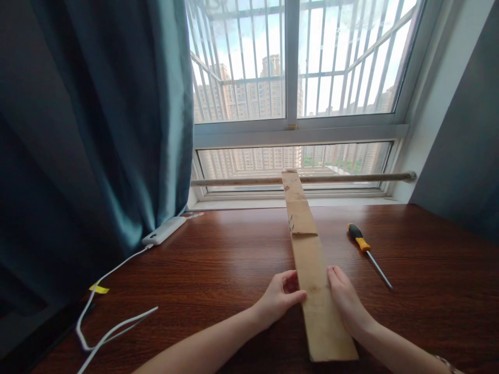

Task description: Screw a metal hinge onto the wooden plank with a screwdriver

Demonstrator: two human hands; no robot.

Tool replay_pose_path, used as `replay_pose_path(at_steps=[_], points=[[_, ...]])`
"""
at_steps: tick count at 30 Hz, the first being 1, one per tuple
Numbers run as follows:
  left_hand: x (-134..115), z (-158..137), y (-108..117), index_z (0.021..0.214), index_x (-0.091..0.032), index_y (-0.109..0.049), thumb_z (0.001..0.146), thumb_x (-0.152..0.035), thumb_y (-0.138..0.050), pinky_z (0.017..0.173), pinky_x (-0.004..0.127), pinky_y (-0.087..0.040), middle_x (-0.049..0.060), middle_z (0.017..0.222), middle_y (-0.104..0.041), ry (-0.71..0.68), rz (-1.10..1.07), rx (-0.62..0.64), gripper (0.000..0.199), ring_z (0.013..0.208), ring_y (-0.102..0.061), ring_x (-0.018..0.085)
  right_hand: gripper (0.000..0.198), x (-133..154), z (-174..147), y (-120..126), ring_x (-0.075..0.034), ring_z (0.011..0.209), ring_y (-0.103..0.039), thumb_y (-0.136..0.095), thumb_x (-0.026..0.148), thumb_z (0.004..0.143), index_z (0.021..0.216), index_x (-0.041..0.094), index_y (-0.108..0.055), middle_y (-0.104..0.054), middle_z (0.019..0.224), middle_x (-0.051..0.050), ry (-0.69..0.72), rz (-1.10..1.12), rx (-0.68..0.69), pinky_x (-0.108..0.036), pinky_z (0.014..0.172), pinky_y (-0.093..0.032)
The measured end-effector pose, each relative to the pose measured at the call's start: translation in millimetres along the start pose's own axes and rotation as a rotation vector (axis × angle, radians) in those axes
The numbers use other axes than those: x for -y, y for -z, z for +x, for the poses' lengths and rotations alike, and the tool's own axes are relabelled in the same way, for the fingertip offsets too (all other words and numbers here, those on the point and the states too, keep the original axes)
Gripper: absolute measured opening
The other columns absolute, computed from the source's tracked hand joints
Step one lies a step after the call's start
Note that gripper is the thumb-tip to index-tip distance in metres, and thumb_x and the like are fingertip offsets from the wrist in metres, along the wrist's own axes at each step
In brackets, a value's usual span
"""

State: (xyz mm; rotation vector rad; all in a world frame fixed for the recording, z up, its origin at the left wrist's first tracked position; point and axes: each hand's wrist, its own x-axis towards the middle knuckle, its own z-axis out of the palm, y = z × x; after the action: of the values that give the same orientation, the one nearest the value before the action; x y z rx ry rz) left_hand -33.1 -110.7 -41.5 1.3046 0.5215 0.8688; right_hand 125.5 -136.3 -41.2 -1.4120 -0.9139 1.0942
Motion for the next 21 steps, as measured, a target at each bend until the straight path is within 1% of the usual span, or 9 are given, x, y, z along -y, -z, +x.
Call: replay_pose_path(at_steps=[5, 8, 12, 17, 19, 21], points=[[1.1, 0.3, -0.2, 0.1, -0.013, -0.065, 0.06, -0.032, -0.075, 0.092, 0.042, -0.039, 0.012, 0.101, -0.066, 0.022, -0.005, -0.011, 0.045, 0.098, -0.058, 0.027, 0.026, -0.4, -0.9, -0.2, -0.017, 0.065, -0.053, -0.043, 0.045, 0.077, 0.068, 0.021, -0.047, -0.056, 0.067, 0.0, -0.027, 0.028, 0.006, -0.027, 0.058, -0.043], [2.1, -0.3, -0.4, 0.101, -0.012, -0.065, 0.06, -0.031, -0.075, 0.094, 0.043, -0.038, 0.013, 0.103, -0.066, 0.036, -0.024, -0.012, 0.046, 0.1, -0.058, 0.028, 0.026, -1.9, -0.5, -0.5, -0.016, 0.061, -0.053, -0.045, 0.045, 0.076, 0.069, 0.021, -0.048, -0.058, 0.067, 0.0, -0.041, 0.055, -0.004, -0.027, 0.057, -0.043], [4.6, -1.0, -0.3, 0.101, -0.013, -0.065, 0.059, -0.027, -0.076, 0.095, 0.042, -0.038, 0.012, 0.106, -0.065, 0.047, -0.049, -0.045, 0.046, 0.103, -0.057, 0.027, 0.025, -1.4, -0.5, -0.5, -0.016, 0.059, -0.053, -0.047, 0.045, 0.074, 0.07, 0.02, -0.05, -0.059, 0.066, 0.0, -0.072, 0.105, -0.006, -0.027, 0.055, -0.044], [6.4, 0.5, 0.9, 0.098, -0.012, -0.065, 0.057, -0.024, -0.077, 0.093, 0.041, -0.04, 0.013, 0.104, -0.065, 0.067, -0.048, -0.067, 0.044, 0.098, -0.059, 0.026, 0.023, 2.4, -2.8, 0.9, -0.015, 0.056, -0.054, -0.05, 0.043, 0.072, 0.069, 0.02, -0.051, -0.059, 0.062, 0.001, -0.105, 0.119, -0.003, -0.027, 0.053, -0.044], [8.5, 0.9, 1.5, 0.096, -0.011, -0.065, 0.057, -0.024, -0.077, 0.092, 0.041, -0.04, 0.013, 0.103, -0.066, 0.079, -0.033, -0.085, 0.043, 0.097, -0.059, 0.026, 0.022, 4.7, -3.2, 2.3, -0.017, 0.06, -0.057, -0.052, 0.042, 0.071, 0.072, 0.02, -0.052, -0.061, 0.066, 0.0, -0.119, 0.124, 0.004, -0.027, 0.054, -0.045], [12.0, 1.0, 2.7, 0.097, -0.012, -0.064, 0.056, -0.024, -0.077, 0.091, 0.042, -0.041, 0.013, 0.102, -0.065, 0.103, -0.011, -0.095, 0.045, 0.097, -0.059, 0.027, 0.023, 8.3, -0.7, 4.9, -0.019, 0.069, -0.06, -0.054, 0.04, 0.069, 0.08, 0.02, -0.052, -0.064, 0.078, -0.003, -0.112, 0.12, -0.017, -0.027, 0.057, -0.047]])
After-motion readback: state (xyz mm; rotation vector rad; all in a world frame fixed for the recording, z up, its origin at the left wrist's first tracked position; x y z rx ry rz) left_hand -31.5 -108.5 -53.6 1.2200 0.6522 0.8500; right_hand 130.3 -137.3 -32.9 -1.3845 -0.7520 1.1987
